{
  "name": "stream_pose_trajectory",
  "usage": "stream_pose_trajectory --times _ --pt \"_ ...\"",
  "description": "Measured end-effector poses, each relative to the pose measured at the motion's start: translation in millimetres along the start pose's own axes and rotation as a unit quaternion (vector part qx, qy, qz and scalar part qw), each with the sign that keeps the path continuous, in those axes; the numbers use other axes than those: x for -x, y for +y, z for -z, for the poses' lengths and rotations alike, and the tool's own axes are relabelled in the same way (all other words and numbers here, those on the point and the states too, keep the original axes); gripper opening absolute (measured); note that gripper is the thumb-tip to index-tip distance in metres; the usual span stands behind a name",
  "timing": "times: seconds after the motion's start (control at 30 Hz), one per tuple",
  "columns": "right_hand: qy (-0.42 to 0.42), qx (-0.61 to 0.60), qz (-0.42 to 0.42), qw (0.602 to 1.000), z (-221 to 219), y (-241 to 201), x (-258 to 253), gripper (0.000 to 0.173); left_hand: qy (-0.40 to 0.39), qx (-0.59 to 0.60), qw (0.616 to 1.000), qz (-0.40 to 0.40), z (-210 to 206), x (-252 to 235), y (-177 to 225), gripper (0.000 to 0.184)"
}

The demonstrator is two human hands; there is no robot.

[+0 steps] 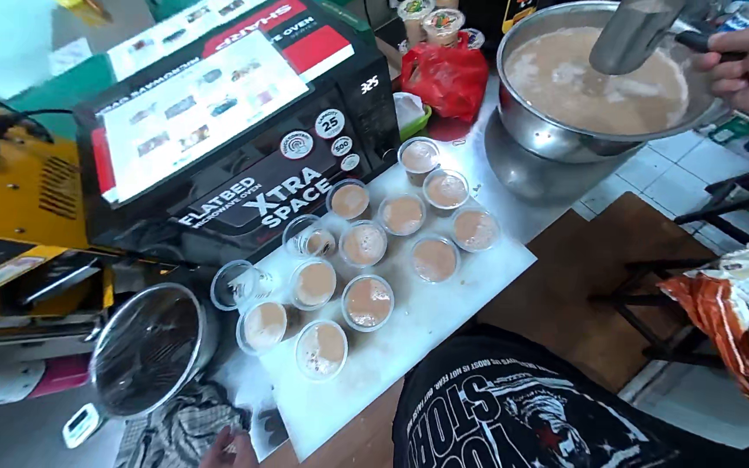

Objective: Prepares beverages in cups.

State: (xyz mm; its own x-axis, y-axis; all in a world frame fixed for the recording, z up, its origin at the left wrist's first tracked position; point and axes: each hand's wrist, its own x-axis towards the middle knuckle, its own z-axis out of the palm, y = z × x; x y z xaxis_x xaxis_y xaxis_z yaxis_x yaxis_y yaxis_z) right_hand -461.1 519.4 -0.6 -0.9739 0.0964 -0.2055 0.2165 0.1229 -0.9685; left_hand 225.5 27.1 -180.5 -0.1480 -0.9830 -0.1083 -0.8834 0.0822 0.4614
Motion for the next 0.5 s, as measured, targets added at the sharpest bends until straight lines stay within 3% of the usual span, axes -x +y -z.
stream_pose_trajectory --times 0.17,0.37,0.5 --pt "-0.078 -0.021 0.019 0.997 -1.5 1.2 1.1 0.005 0.028 0.009 0.997 -0.077 -5.2 -11.2 -5.6 0.035" --pt "-0.124 0.013 0.025 0.992 -57.2 -15.2 77.2 0.013 0.099 0.010 0.984 -0.151 -19.6 -25.6 -3.9 0.033" --pt "-0.232 0.001 0.030 0.972 -83.3 -10.6 110.8 0.010 0.123 -0.019 0.973 -0.194 -33.6 -38.2 -16.8 0.035"
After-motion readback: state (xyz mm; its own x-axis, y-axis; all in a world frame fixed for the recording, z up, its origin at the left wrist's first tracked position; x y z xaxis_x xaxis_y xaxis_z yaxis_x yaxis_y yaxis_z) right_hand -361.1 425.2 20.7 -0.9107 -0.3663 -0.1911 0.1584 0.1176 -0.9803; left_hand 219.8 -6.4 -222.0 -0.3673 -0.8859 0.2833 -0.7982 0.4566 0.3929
